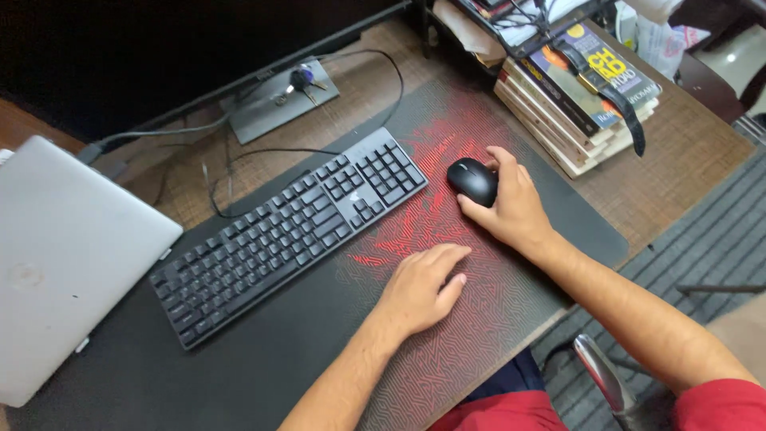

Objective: Organize various items on a desk, connect a keyboard to a laptop, and stack books.

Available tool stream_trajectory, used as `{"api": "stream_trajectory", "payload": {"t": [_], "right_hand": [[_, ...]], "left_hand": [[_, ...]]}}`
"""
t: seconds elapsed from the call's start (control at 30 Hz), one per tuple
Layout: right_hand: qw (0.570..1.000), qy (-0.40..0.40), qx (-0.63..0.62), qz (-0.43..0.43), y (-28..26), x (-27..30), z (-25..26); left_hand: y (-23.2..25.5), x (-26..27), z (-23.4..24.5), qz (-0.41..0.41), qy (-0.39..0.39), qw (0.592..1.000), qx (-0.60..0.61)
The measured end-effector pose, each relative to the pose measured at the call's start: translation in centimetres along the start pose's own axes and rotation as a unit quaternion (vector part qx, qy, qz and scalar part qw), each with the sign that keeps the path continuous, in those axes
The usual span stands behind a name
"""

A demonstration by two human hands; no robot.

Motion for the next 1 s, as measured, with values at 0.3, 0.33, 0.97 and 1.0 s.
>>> {"api": "stream_trajectory", "payload": {"t": [0.3,0.33,0.97,1.0], "right_hand": [[0.993,0.046,0.1,0.038,-2.9,4.2,4.5],[0.979,0.09,0.153,0.102,-5.4,4.2,5.7],[0.976,-0.108,-0.181,-0.055,-5.8,-7.4,-11.2],[0.971,-0.109,-0.206,-0.053,-6.0,-7.2,-11.2]], "left_hand": [[0.6,0.3,0.1,0.003,0.012,1.0,-0.028],[0.6,0.5,0.3,0.002,0.022,0.999,-0.044],[-19.3,27.8,22.2,0.304,0.543,0.764,0.169],[-18.1,27.0,22.3,0.297,0.548,0.765,0.163]]}}
Point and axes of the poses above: each hand's wrist, its own x-axis away from the middle knuckle, its own z-axis out of the back of the hand, y = z × x, the point moved 10 cm from there along -x, towards the middle knuckle
